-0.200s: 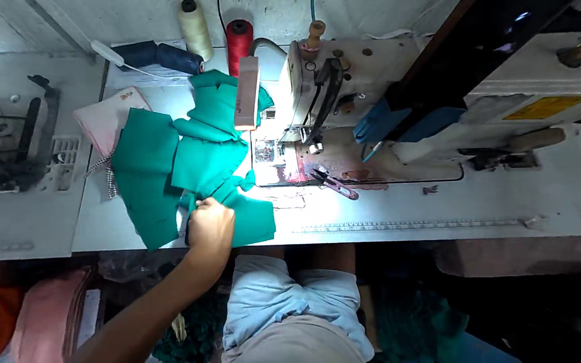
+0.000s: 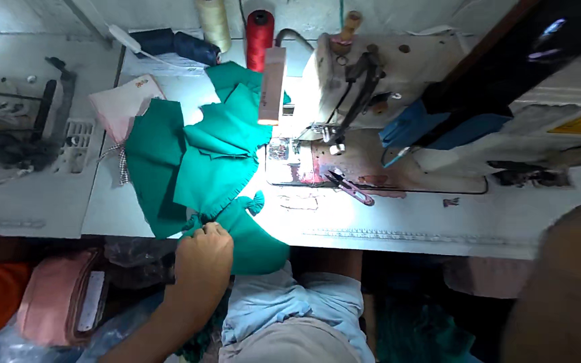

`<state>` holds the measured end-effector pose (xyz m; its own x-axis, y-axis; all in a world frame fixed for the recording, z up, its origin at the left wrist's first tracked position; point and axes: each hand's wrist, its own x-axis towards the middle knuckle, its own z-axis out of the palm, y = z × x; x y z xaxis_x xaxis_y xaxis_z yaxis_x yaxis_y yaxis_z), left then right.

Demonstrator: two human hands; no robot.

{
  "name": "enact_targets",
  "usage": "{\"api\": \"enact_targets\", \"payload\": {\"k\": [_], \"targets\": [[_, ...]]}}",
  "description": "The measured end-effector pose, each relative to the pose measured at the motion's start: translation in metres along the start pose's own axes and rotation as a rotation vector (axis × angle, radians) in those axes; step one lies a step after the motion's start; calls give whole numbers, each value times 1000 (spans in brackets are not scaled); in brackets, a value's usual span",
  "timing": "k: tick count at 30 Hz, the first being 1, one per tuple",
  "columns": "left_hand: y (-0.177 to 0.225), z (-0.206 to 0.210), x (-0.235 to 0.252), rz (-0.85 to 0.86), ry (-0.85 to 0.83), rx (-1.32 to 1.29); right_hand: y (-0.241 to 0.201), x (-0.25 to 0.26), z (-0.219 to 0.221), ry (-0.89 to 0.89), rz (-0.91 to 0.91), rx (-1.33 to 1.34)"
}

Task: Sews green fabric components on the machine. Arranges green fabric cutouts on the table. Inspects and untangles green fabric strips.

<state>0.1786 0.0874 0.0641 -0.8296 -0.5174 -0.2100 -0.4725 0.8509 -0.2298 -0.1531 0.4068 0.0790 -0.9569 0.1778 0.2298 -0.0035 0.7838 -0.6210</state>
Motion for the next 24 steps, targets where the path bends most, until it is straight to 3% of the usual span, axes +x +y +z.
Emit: {"api": "enact_targets", "payload": {"k": [2, 4, 6, 10, 12, 18, 24], "targets": [[10, 10, 1, -1, 194, -198, -12, -65, 42, -143, -499, 172], [27, 22, 9, 31, 277, -299, -28, -114, 76, -387, -730, 69], [39, 34, 15, 49, 235, -301, -36, -134, 104, -509, -801, -83], [39, 38, 13, 67, 160, -317, -43, -126, 117, -455, -949, -233], [37, 42, 9, 81, 177, -340, -50, -130, 111, -472, -982, -204], [34, 49, 9, 101, 203, -361, -93, -172, 119, -751, -1164, -77], [33, 50, 9, 98, 213, -330, -120, -197, 155, -642, -1259, 40]]}}
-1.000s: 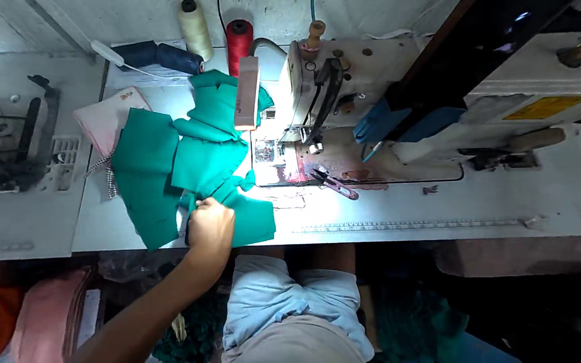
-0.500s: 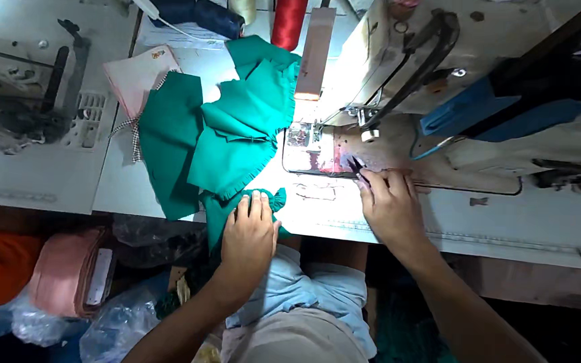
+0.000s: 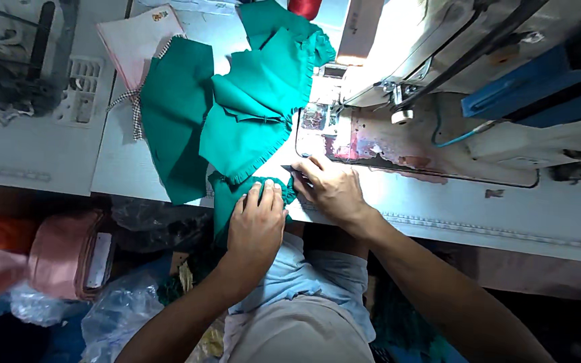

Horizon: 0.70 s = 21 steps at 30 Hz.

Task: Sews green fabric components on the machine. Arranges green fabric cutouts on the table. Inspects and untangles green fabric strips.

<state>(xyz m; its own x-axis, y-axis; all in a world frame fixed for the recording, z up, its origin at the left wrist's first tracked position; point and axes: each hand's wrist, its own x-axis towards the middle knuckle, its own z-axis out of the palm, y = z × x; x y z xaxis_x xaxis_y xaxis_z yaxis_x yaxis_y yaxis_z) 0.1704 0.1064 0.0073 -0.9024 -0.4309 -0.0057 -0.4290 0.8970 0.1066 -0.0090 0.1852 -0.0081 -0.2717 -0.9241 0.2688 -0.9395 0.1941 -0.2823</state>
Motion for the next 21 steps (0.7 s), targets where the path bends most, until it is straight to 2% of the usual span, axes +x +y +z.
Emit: {"api": "enact_targets", "payload": {"k": [4, 6, 7, 8, 11, 12, 13, 14, 17, 18, 21], "targets": [[-4, 2, -2, 23, 108, -60, 7, -20, -10, 12, 129, -11], [-4, 1, -8, 100, 165, -130, 17, -38, -18, 40, 255, 22], [-5, -4, -14, 180, 118, -208, 24, -48, -21, 67, 315, 31], [-6, -14, -23, 297, 11, -334, 31, -55, -25, 96, 366, 31], [-8, -39, -42, 708, -509, -811, 43, -76, -34, 103, 460, 27], [-7, -45, -41, 771, -615, -898, 44, -79, -35, 102, 460, 31], [-6, -50, -37, 760, -593, -914, 45, -80, -36, 97, 454, 38], [-6, -53, -28, 692, -467, -863, 43, -81, -35, 94, 443, 43], [-8, -24, 22, 408, 70, -575, 36, -81, -34, 93, 404, 56], [-11, -8, 36, 341, 163, -478, 33, -81, -33, 90, 390, 64], [-24, 17, 52, 308, 194, -319, 35, -74, -37, 93, 323, 82]]}}
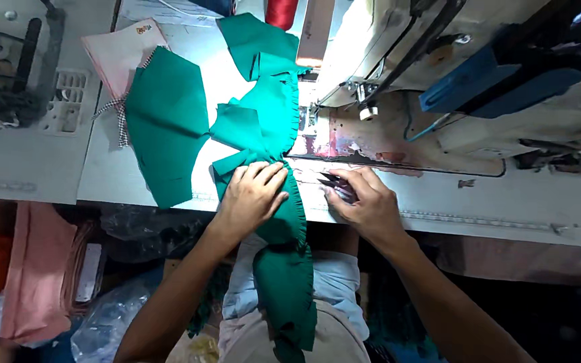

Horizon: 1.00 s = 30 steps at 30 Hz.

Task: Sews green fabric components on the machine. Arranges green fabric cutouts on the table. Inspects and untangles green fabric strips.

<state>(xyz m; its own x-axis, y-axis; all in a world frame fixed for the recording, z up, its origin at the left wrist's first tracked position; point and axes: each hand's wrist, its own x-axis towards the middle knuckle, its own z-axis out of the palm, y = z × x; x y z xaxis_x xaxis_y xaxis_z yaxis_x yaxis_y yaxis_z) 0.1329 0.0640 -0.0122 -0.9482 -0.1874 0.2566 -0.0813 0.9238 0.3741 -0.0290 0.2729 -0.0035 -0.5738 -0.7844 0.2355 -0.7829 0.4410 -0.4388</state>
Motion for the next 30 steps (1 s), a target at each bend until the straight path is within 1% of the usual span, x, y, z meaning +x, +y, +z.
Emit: {"api": "enact_targets", "payload": {"k": [4, 5, 7, 11, 14, 17, 20, 24, 26, 30], "targets": [[-10, -7, 19, 71, 89, -151, 1, 7, -2, -25, -66, 34], [-18, -3, 26, 78, 75, -159, 0, 11, -1, -32, -85, 38], [-33, 8, 35, 44, -6, -109, -3, 20, 0, -43, -132, 25], [-43, 9, 41, -24, -125, -40, -4, 37, 0, -26, -258, -72], [-45, 8, 43, -23, -119, -37, 1, 55, 3, -39, -392, -159], [-47, 8, 45, -8, -127, -50, 10, 73, 8, -54, -529, -175], [-51, 7, 47, 6, -150, -57, 16, 86, 14, -66, -625, -164], [-53, 7, 47, 18, -155, -66, 14, 96, 16, -82, -684, -129], [-53, 7, 48, 22, -154, -73, 13, 98, 15, -98, -695, -117], [-53, 7, 48, 19, -164, -73, 16, 98, 13, -76, -696, -115]]}}
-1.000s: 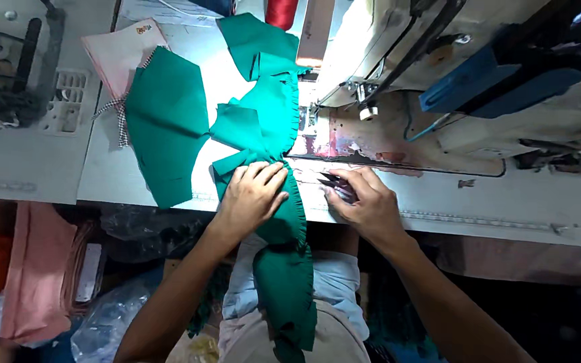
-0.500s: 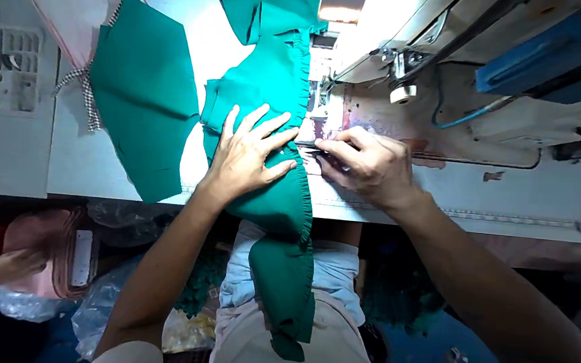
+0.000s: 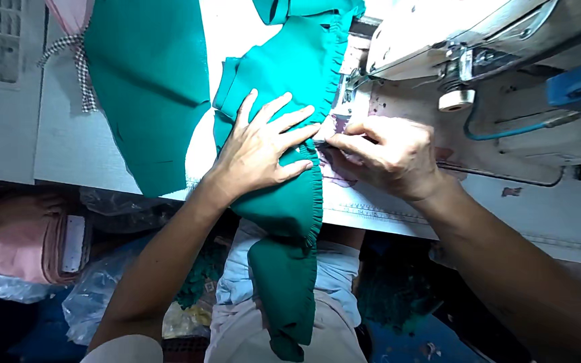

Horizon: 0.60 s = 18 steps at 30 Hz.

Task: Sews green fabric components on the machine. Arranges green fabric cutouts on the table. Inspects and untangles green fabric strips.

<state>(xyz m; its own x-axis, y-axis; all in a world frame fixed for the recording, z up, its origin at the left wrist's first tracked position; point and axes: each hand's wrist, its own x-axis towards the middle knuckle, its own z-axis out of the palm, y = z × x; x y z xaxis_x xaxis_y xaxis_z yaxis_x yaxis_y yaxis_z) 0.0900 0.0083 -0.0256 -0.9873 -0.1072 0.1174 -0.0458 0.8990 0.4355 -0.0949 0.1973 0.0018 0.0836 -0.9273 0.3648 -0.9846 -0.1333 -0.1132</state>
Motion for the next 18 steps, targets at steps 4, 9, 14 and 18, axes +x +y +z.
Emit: {"api": "enact_targets", "payload": {"k": [4, 9, 14, 18], "targets": [[0, -1, 0, -4, -5, 0, -2, 1, 1, -1, 6, -28], [0, 0, 1, -6, -6, -6, -5, 8, 6, -17, -39, -21], [0, 1, 0, -2, -2, -3, -2, 13, 6, -67, -77, 54], [0, 0, 0, 5, -5, 2, -1, 14, 3, -75, -66, 75]]}}
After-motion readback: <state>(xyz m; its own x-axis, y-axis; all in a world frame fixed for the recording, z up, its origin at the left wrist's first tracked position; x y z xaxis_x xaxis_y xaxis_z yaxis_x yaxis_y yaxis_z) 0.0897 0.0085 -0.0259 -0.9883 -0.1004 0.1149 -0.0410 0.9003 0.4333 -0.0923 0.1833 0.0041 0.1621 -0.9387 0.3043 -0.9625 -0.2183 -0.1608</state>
